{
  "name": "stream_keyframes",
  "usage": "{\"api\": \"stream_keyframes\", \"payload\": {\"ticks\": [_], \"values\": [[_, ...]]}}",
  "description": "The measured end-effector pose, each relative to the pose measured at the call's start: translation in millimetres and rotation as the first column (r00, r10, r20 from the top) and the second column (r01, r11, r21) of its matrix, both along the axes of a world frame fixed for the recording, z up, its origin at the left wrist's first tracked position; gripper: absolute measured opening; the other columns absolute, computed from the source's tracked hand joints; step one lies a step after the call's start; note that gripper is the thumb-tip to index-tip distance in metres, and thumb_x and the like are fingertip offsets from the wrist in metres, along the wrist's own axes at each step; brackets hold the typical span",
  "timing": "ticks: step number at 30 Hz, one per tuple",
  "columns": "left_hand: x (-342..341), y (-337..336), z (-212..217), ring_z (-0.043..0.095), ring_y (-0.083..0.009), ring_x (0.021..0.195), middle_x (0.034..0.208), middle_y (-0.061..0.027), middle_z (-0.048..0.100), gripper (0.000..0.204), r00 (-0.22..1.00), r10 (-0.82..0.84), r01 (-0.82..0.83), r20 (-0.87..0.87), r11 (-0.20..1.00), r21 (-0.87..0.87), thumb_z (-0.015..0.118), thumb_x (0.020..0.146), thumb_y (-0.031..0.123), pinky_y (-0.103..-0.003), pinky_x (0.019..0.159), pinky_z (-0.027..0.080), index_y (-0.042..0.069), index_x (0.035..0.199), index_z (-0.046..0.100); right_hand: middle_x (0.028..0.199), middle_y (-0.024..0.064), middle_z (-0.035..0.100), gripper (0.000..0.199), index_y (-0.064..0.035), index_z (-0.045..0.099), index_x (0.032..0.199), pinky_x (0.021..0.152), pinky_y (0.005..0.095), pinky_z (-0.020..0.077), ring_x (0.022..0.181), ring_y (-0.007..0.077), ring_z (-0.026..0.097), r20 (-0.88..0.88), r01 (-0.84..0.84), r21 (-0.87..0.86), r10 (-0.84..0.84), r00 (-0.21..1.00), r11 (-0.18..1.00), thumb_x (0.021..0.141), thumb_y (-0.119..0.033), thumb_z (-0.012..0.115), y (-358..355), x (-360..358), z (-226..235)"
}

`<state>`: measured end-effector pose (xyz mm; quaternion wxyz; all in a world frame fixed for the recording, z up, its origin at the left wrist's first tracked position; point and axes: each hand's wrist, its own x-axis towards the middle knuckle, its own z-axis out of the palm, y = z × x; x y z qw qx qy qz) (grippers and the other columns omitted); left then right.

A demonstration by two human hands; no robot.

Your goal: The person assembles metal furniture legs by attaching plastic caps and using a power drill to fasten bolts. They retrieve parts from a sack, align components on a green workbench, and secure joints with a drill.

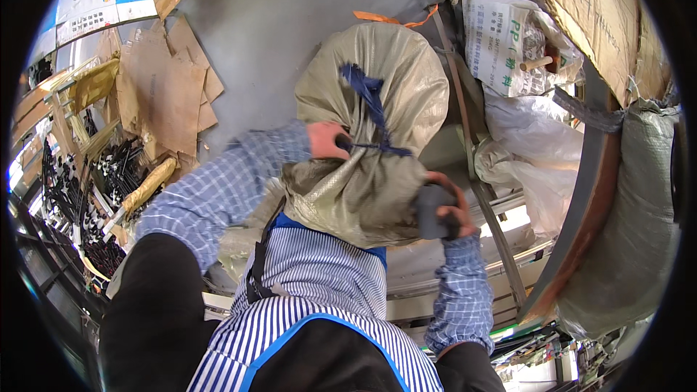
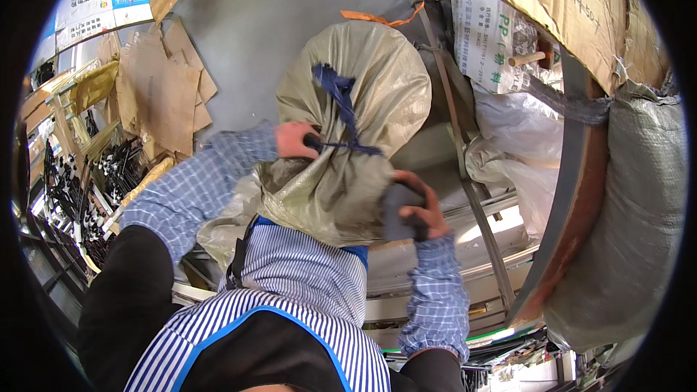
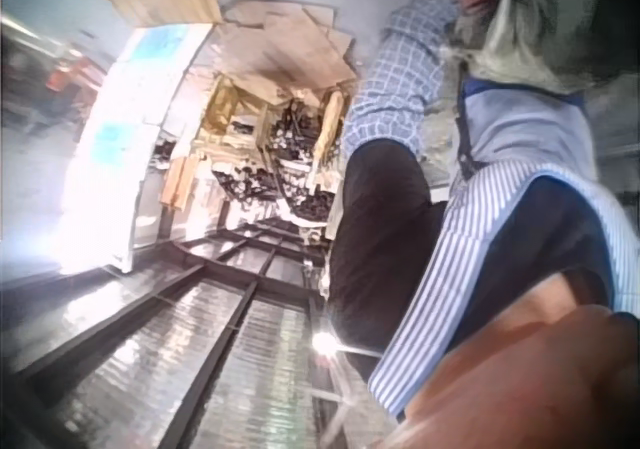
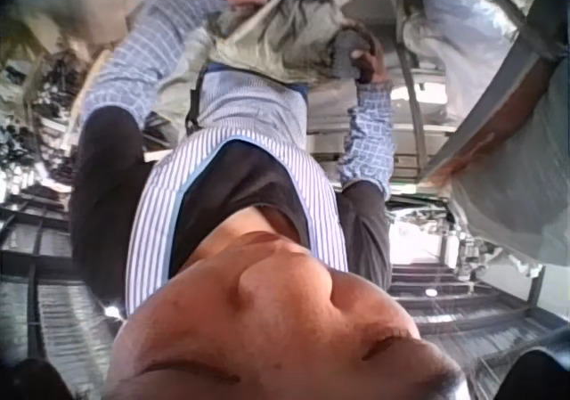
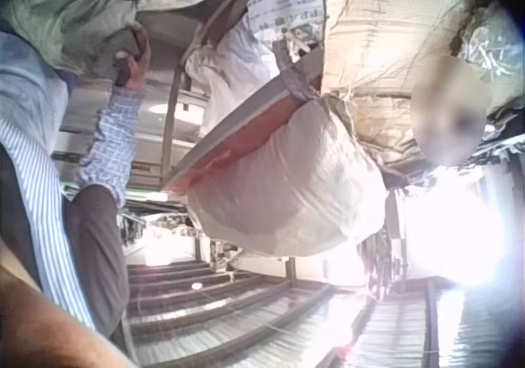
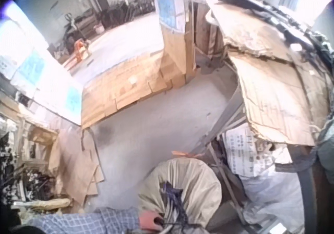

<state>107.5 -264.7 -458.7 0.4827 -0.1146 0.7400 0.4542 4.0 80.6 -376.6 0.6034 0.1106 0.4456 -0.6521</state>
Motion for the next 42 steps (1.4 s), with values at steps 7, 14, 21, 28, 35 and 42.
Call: {"api": "stream_keyframes", "payload": {"ticks": [7, 14, 21, 28, 35, 42], "values": [[46, 2, 93, 0.039, -0.0432, 0.135, 0.149, -0.0227, 0.036, 0.088, 0.864, -0.064, 0.053, -0.499, 0.998, -0.037, 0.078, 0.069, 0.046, -0.046, 0.103, 0.045, 0.009, 0.143, 0.046, 0.115, 0.0138, 0.06, 0.077, 0.001, 0.044, 0.137, 0.078, 0.039, 0.0603, 0.094, 0.0281, 0.067, -0.003, 0.326, 0.074, -0.326, 0.945, 0.943, 0.079, -0.036, 0.079, 54, -6, -19], [15, 32, 88, 0.059, -0.0325, 0.118, 0.125, -0.0171, 0.061, 0.051, 0.881, 0.43, -0.442, -0.195, 0.897, -0.015, 0.067, 0.088, 0.025, -0.038, 0.102, 0.047, 0.005, 0.133, 0.055, 0.109, 0.013, 0.063, 0.085, -0.0007, 0.045, 0.14, 0.079, 0.0332, 0.0584, 0.092, 0.0229, 0.066, -0.331, 0.545, 0.188, -0.47, 0.819, 0.818, 0.074, -0.04, 0.08, 15, -7, 59], [-65, -54, 108, 0.056, -0.0227, 0.123, 0.131, -0.0141, 0.06, 0.046, 0.572, 0.774, -0.7, -0.273, 0.633, 0.33, 0.06, 0.095, 0.02, -0.033, 0.107, 0.043, -0.001, 0.136, 0.051, 0.125, 0.0134, 0.061, 0.067, -0.0027, 0.056, 0.132, 0.104, 0.0346, 0.0414, 0.119, 0.0226, 0.056, -0.438, -0.593, -0.02, 0.526, 0.729, 0.805, 0.074, -0.025, 0.081, -35, 30, 120], [-9, -5, 192, 0.034, -0.0382, 0.14, 0.153, -0.026, 0.029, 0.095, 0.843, -0.074, 0.016, -0.534, 0.994, -0.112, 0.078, 0.076, 0.047, -0.05, 0.114, 0.031, 0.012, 0.151, 0.032, 0.115, 0.0155, 0.064, 0.049, 0.0006, 0.058, 0.123, 0.091, 0.0345, 0.0513, 0.103, 0.0243, 0.064, -0.199, -0.262, 0.312, 0.333, 0.922, 0.913, 0.088, -0.032, 0.066, -59, 49, 7], [-20, 46, 164, 0.03, -0.0437, 0.14, 0.152, -0.0295, 0.025, 0.091, 0.832, 0.5, -0.514, -0.242, 0.858, 0.003, 0.08, 0.071, 0.044, -0.049, 0.114, 0.031, 0.01, 0.146, 0.041, 0.122, 0.0212, 0.057, 0.085, -0.0188, 0.028, 0.153, 0.08, 0.045, 0.0586, 0.093, 0.03, 0.066, 0.279, 0.282, -0.398, -0.178, 0.944, 0.873, 0.08, -0.033, 0.071, -78, -49, 54], [-47, 88, 170, 0.055, -0.0412, 0.121, 0.129, -0.0317, 0.052, 0.074, 0.838, 0.325, -0.464, -0.438, 0.847, -0.26, 0.078, 0.075, 0.032, -0.044, 0.105, 0.045, 0.003, 0.137, 0.05, 0.122, 0.0228, 0.058, 0.098, -0.0144, 0.02, 0.157, 0.077, 0.0404, 0.0583, 0.089, 0.0297, 0.067, 0.266, 0.237, -0.479, -0.118, 0.957, 0.845, 0.077, -0.038, 0.072, -104, -65, 97]]}}
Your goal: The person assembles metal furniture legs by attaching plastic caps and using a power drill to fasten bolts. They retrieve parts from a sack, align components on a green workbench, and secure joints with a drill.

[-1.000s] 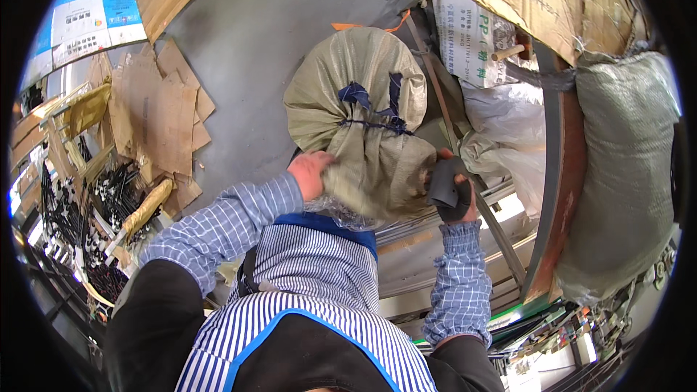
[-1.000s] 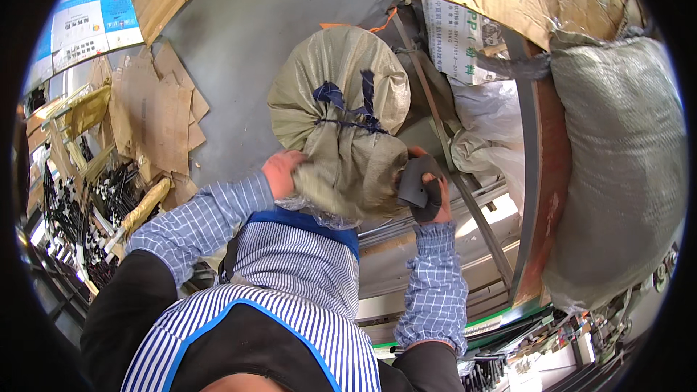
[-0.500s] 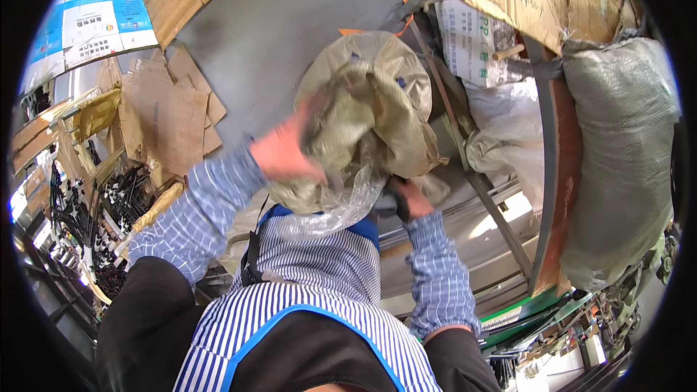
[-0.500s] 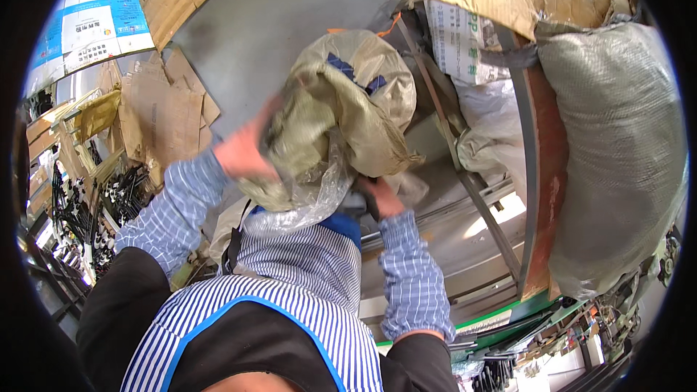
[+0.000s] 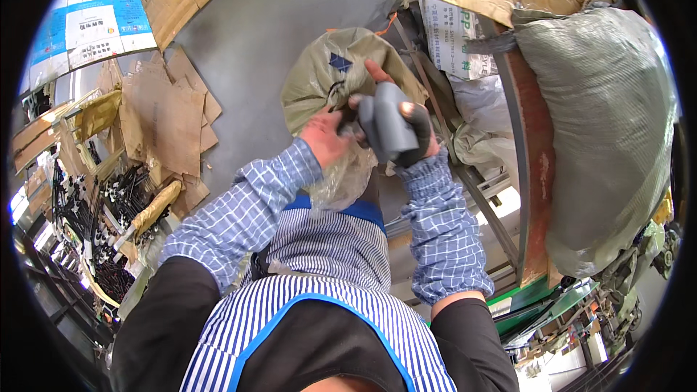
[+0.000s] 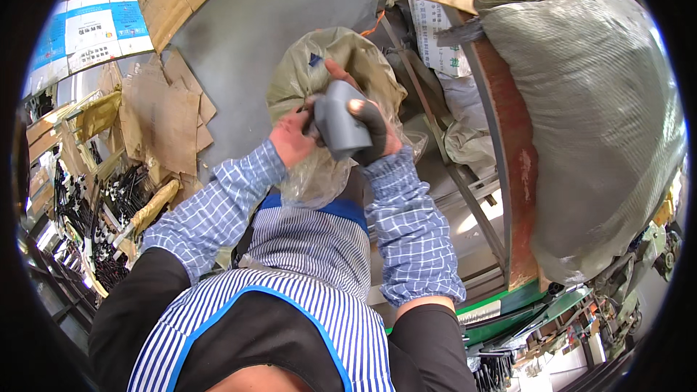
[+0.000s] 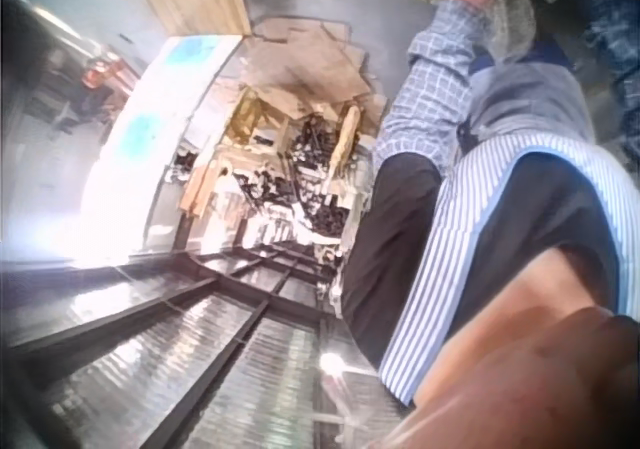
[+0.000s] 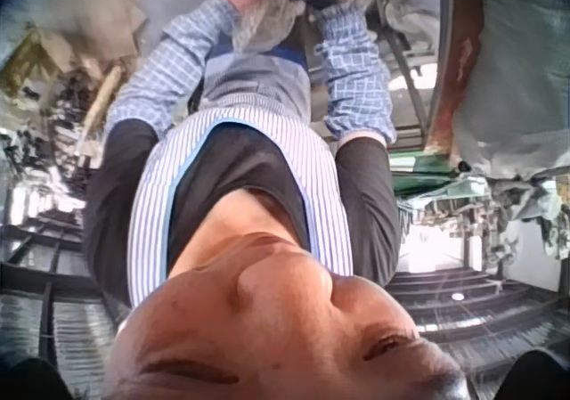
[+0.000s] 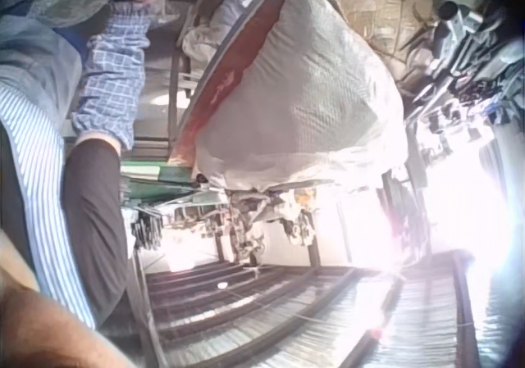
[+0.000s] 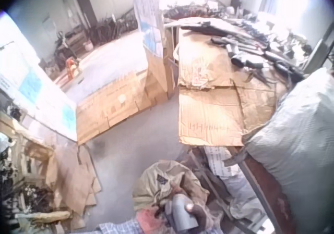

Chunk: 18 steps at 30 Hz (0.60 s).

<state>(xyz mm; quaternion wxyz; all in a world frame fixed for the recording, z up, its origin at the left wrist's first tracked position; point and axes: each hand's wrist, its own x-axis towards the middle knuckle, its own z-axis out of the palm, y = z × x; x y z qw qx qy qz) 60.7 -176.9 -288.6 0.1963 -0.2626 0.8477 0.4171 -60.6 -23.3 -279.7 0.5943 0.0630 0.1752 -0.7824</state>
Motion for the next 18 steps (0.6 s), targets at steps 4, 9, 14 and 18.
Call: {"api": "stream_keyframes", "payload": {"ticks": [4, 9, 14, 18], "values": [[-4, -61, -9, 0.066, -0.0287, 0.103, 0.114, -0.0178, 0.067, 0.041, 0.571, 0.716, -0.729, 0.402, 0.217, 0.649, 0.059, 0.093, 0.024, -0.036, 0.092, 0.054, -0.001, 0.126, 0.059, 0.119, 0.0216, 0.059, 0.079, -0.011, 0.042, 0.141, 0.074, 0.0406, 0.059, 0.082, 0.0335, 0.067, 0.106, 0.333, -0.141, -0.32, 0.941, 0.932, 0.074, -0.041, 0.07, 26, -22, 24], [7, -105, -12, 0.064, -0.0198, 0.103, 0.116, -0.0097, 0.067, 0.033, 0.961, 0.191, -0.071, -0.199, 0.869, 0.49, 0.061, 0.095, 0.02, -0.034, 0.091, 0.051, 0.002, 0.123, 0.062, 0.105, 0.0171, 0.064, 0.071, -0.0044, 0.051, 0.137, 0.066, 0.0327, 0.0559, 0.08, 0.0208, 0.066, -0.367, -0.331, 0.383, 0.471, 0.802, 0.863, 0.081, -0.045, 0.066, 40, 18, 16], [24, -120, -25, 0.061, -0.0214, 0.11, 0.121, -0.0115, 0.065, 0.038, 0.971, 0.097, 0.067, -0.22, 0.771, 0.633, 0.066, 0.091, 0.016, -0.034, 0.097, 0.048, -0.001, 0.124, 0.061, 0.118, 0.0198, 0.063, 0.049, -0.0027, 0.054, 0.126, 0.092, 0.0409, 0.0513, 0.106, 0.0356, 0.062, -0.873, 0.419, 0.448, 0.488, 0.012, 0.79, 0.09, -0.035, 0.059, -15, 51, -110], [86, -166, -36, 0.062, -0.0213, 0.11, 0.121, -0.0117, 0.065, 0.045, 0.941, -0.105, 0.244, -0.321, 0.868, 0.432, 0.073, 0.085, 0.015, -0.034, 0.097, 0.049, -0.002, 0.125, 0.06, 0.15, 0.0204, 0.041, 0.06, -0.0055, 0.039, 0.148, 0.119, 0.0505, 0.0191, 0.14, 0.0376, 0.034, -0.447, 0.427, 0.805, 0.894, -0.017, 0.411, 0.095, -0.034, 0.046, -67, 102, -183]]}}
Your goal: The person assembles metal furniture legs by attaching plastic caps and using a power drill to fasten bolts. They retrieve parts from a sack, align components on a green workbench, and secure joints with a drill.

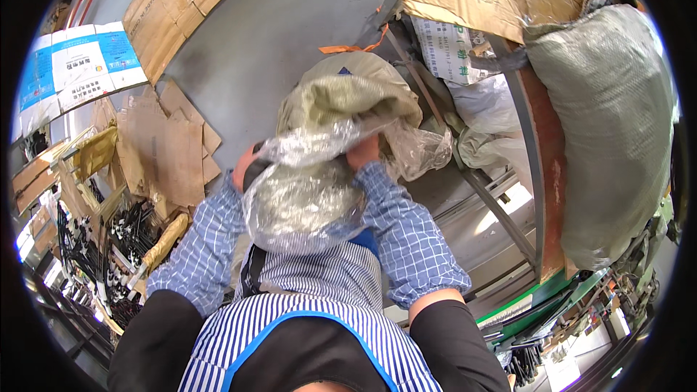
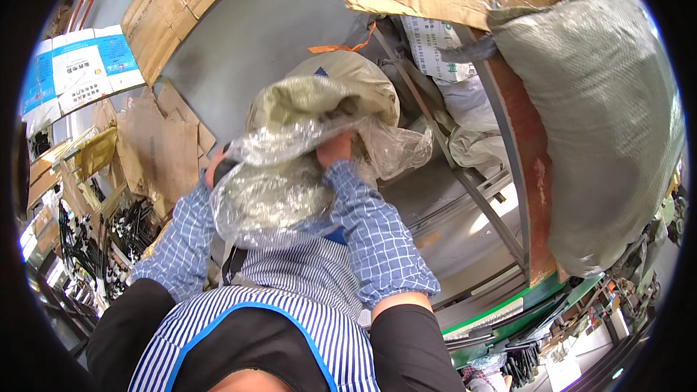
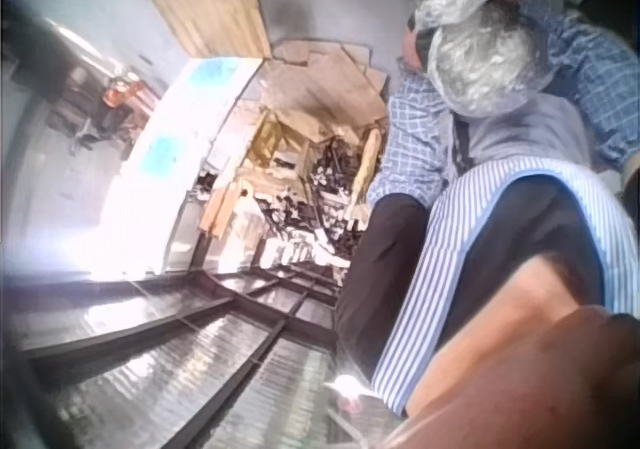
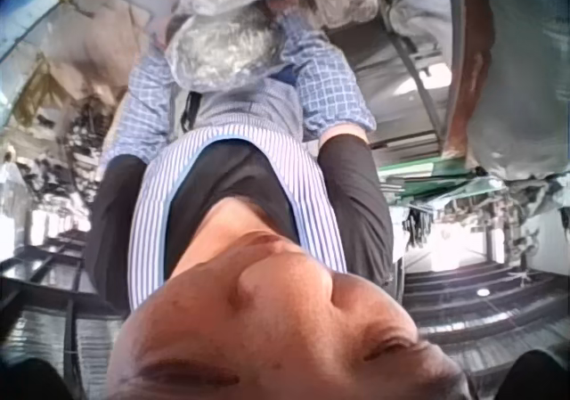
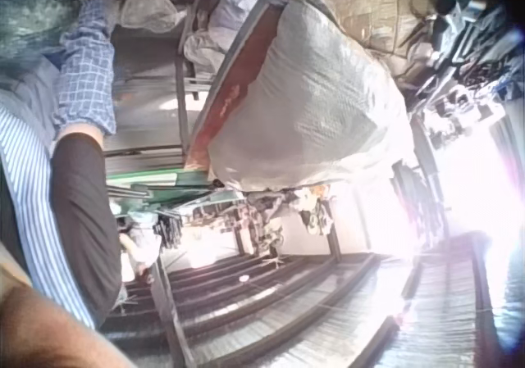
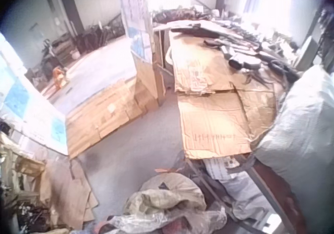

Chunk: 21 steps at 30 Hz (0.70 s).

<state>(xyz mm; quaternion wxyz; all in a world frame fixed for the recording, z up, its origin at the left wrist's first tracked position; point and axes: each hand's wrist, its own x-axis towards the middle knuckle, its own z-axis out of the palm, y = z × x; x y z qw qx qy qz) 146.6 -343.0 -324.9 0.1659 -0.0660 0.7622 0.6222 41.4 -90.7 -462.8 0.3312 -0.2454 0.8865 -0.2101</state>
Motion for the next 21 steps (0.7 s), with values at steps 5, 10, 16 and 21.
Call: {"api": "stream_keyframes", "payload": {"ticks": [5, 10, 16, 21], "values": [[49, -24, -1, 0.062, -0.0303, 0.11, 0.125, -0.0167, 0.061, 0.055, 0.971, -0.034, -0.048, 0.238, 0.942, 0.333, 0.079, 0.081, 0.024, -0.041, 0.097, 0.048, -0.001, 0.126, 0.059, 0.154, 0.0124, 0.038, 0.067, -0.0251, 0.039, 0.15, 0.118, 0.0528, 0.0198, 0.142, 0.0361, 0.032, 0.164, -0.21, 0.319, 0.165, 0.973, 0.924, 0.091, -0.054, 0.047, 5, 48, 3], [81, -60, 15, 0.066, -0.0284, 0.099, 0.11, -0.0151, 0.068, 0.036, 0.979, 0.016, -0.088, 0.204, 0.933, 0.348, 0.073, 0.085, 0.02, -0.04, 0.088, 0.052, -0.001, 0.113, 0.066, 0.134, 0.0079, 0.04, 0.054, -0.0174, 0.045, 0.136, 0.101, 0.0425, 0.0332, 0.121, 0.0237, 0.039, 0.781, -0.513, -0.1, 0.387, 0.491, 0.853, 0.091, -0.046, 0.052, -4, -5, 103], [148, -70, -65, 0.064, -0.0225, 0.106, 0.111, -0.0142, 0.069, 0.049, 0.603, -0.039, -0.034, 0.797, 0.997, 0.074, 0.071, 0.086, 0.037, -0.037, 0.095, 0.049, -0.002, 0.116, 0.065, 0.08, 0.016, 0.069, 0.041, -0.0051, 0.067, 0.076, 0.054, 0.0333, 0.0474, 0.05, 0.0211, 0.056, 0.867, 0.8, -0.448, 0.412, 0.28, 0.399, 0.092, -0.042, 0.063, 31, -128, 137], [178, 24, -96, 0.059, -0.0254, 0.116, 0.122, -0.0151, 0.066, 0.054, 0.551, -0.379, 0.165, 0.744, 0.923, 0.348, 0.068, 0.09, 0.043, -0.034, 0.104, 0.044, 0.005, 0.127, 0.062, 0.1, 0.0034, 0.065, 0.032, -0.0026, 0.061, 0.123, 0.077, 0.0254, 0.0522, 0.085, 0.0112, 0.063, 0.628, 0.844, -0.051, -0.64, 0.443, 0.534, 0.095, -0.019, 0.063, 22, -179, -22]]}}
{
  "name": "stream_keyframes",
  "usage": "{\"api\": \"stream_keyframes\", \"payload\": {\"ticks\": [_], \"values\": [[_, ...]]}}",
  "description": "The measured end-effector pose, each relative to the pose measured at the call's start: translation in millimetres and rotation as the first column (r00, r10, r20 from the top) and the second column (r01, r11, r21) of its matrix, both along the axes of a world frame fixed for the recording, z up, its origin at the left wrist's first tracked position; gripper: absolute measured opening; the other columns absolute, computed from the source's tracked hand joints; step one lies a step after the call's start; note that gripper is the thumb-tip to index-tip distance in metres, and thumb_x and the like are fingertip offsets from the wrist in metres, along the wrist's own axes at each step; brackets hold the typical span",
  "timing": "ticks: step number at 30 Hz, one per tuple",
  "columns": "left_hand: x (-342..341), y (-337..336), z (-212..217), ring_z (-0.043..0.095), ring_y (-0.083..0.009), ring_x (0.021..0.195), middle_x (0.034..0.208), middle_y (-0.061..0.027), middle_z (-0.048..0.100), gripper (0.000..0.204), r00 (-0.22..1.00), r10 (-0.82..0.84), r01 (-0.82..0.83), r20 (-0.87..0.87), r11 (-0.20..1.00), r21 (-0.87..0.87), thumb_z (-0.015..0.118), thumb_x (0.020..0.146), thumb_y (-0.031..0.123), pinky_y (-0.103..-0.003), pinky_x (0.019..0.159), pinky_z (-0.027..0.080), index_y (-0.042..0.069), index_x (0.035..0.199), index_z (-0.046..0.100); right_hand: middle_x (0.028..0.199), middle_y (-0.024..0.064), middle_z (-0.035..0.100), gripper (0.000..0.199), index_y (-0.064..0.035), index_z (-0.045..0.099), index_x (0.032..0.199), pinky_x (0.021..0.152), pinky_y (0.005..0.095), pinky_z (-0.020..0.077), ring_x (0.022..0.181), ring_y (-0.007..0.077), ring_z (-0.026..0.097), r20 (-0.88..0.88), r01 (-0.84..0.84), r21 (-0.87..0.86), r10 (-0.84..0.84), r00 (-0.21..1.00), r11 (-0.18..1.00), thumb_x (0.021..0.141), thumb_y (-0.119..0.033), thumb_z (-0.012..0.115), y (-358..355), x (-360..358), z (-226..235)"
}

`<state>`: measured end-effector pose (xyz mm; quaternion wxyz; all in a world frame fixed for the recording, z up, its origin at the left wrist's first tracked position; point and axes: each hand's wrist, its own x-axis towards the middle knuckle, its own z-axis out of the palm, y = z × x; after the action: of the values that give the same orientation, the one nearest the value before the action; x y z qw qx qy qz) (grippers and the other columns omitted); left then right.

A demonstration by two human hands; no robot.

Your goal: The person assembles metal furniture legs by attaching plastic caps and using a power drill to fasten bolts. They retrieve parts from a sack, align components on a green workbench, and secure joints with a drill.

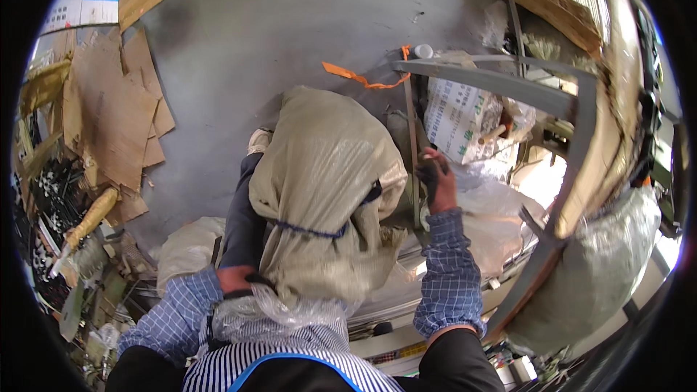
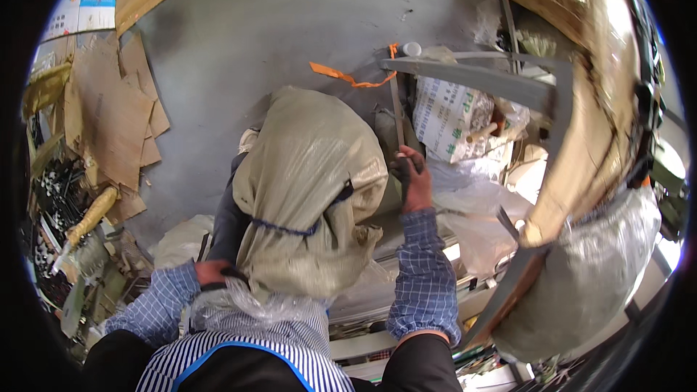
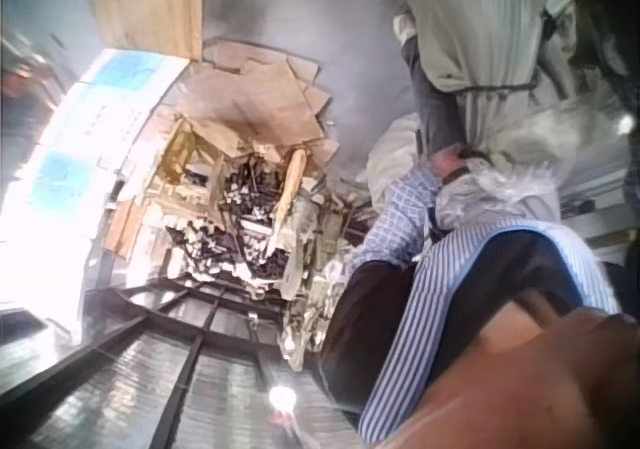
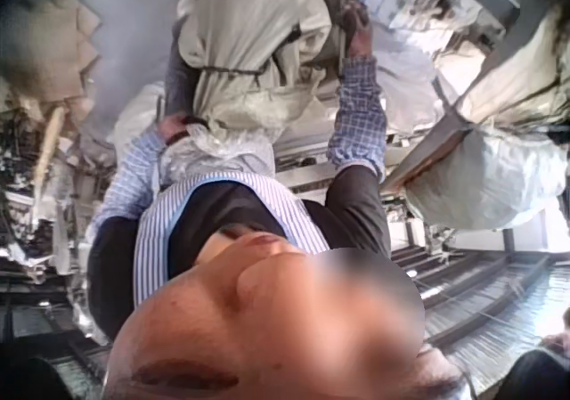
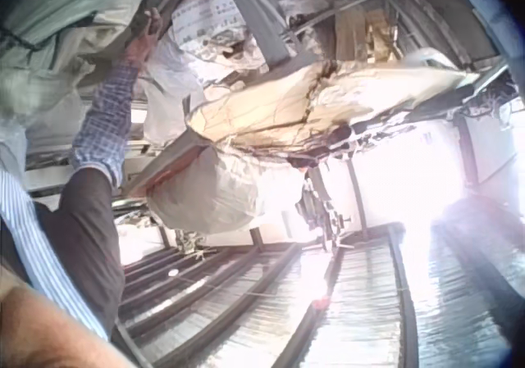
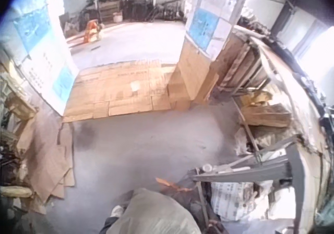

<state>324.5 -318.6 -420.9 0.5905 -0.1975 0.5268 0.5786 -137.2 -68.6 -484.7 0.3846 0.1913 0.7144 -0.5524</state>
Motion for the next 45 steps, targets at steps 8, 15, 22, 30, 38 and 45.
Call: {"api": "stream_keyframes", "payload": {"ticks": [8, 15, 22, 30, 38, 45], "values": [[-12, 36, -123, 0.062, -0.0269, 0.112, 0.117, -0.0158, 0.068, 0.051, 0.888, 0.16, -0.371, 0.431, 0.803, 0.466, 0.071, 0.088, 0.037, -0.035, 0.1, 0.046, 0.003, 0.125, 0.063, 0.103, 0.0112, 0.071, 0.021, -0.0025, 0.063, 0.11, 0.089, 0.0356, 0.0492, 0.099, 0.0265, 0.067, -0.287, -0.409, 0.593, 0.657, 0.697, 0.693, 0.091, -0.012, 0.059, -5, -61, -244], [-79, 33, -158, 0.053, -0.0265, 0.128, 0.136, -0.0151, 0.058, 0.047, 0.82, 0.485, -0.434, -0.303, 0.873, 0.224, 0.06, 0.094, 0.027, -0.039, 0.108, 0.042, 0.004, 0.134, 0.056, 0.105, 0.0088, 0.07, 0.027, -0.0031, 0.063, 0.119, 0.085, 0.0314, 0.0508, 0.094, 0.0204, 0.066, -0.506, -0.158, 0.381, 0.348, 0.789, 0.911, 0.094, -0.012, 0.058, 20, -204, -418], [-130, 20, -218, 0.052, -0.0264, 0.129, 0.138, -0.0142, 0.056, 0.048, 0.914, 0.291, -0.297, -0.284, 0.955, 0.024, 0.059, 0.095, 0.026, -0.039, 0.11, 0.04, 0.004, 0.136, 0.053, 0.11, 0.0073, 0.066, 0.031, -0.007, 0.06, 0.124, 0.086, 0.0322, 0.0507, 0.098, 0.0202, 0.062, -0.573, -0.221, 0.469, 0.485, 0.66, 0.855, 0.095, -0.019, 0.057, 9, -285, -523], [-125, 24, -250, 0.051, -0.0263, 0.13, 0.14, -0.0131, 0.054, 0.049, 0.952, 0.201, -0.222, -0.23, 0.973, -0.068, 0.058, 0.095, 0.025, -0.04, 0.111, 0.039, 0.004, 0.139, 0.051, 0.123, 0.0141, 0.062, 0.042, -0.0105, 0.058, 0.13, 0.094, 0.0388, 0.0484, 0.115, 0.0258, 0.057, -0.415, -0.275, 0.873, 0.91, 0.009, 0.402, 0.094, -0.033, 0.06, -3, -337, -610], [-108, 22, -236, 0.049, -0.0261, 0.132, 0.143, -0.0121, 0.052, 0.05, 0.964, 0.141, -0.165, -0.224, 0.982, -0.094, 0.056, 0.096, 0.024, -0.041, 0.112, 0.037, 0.005, 0.142, 0.048, 0.129, 0.0235, 0.059, 0.05, -0.0072, 0.057, 0.129, 0.099, 0.0422, 0.0463, 0.122, 0.0316, 0.055, -0.291, -0.178, 0.913, 0.892, 0.345, 0.367, 0.086, -0.03, 0.069, 5, -255, -507], [-86, 20, -190, 0.048, -0.026, 0.133, 0.145, -0.0112, 0.051, 0.051, 0.957, 0.054, -0.073, -0.285, 0.996, -0.058, 0.055, 0.097, 0.023, -0.041, 0.113, 0.036, 0.005, 0.144, 0.045, 0.108, 0.0119, 0.062, 0.044, -0.0041, 0.054, 0.124, 0.087, 0.0405, 0.0506, 0.095, 0.0249, 0.061, -0.277, 0.224, -0.194, -0.272, 0.922, 0.955, 0.084, -0.015, 0.07, 64, -99, -241]]}}
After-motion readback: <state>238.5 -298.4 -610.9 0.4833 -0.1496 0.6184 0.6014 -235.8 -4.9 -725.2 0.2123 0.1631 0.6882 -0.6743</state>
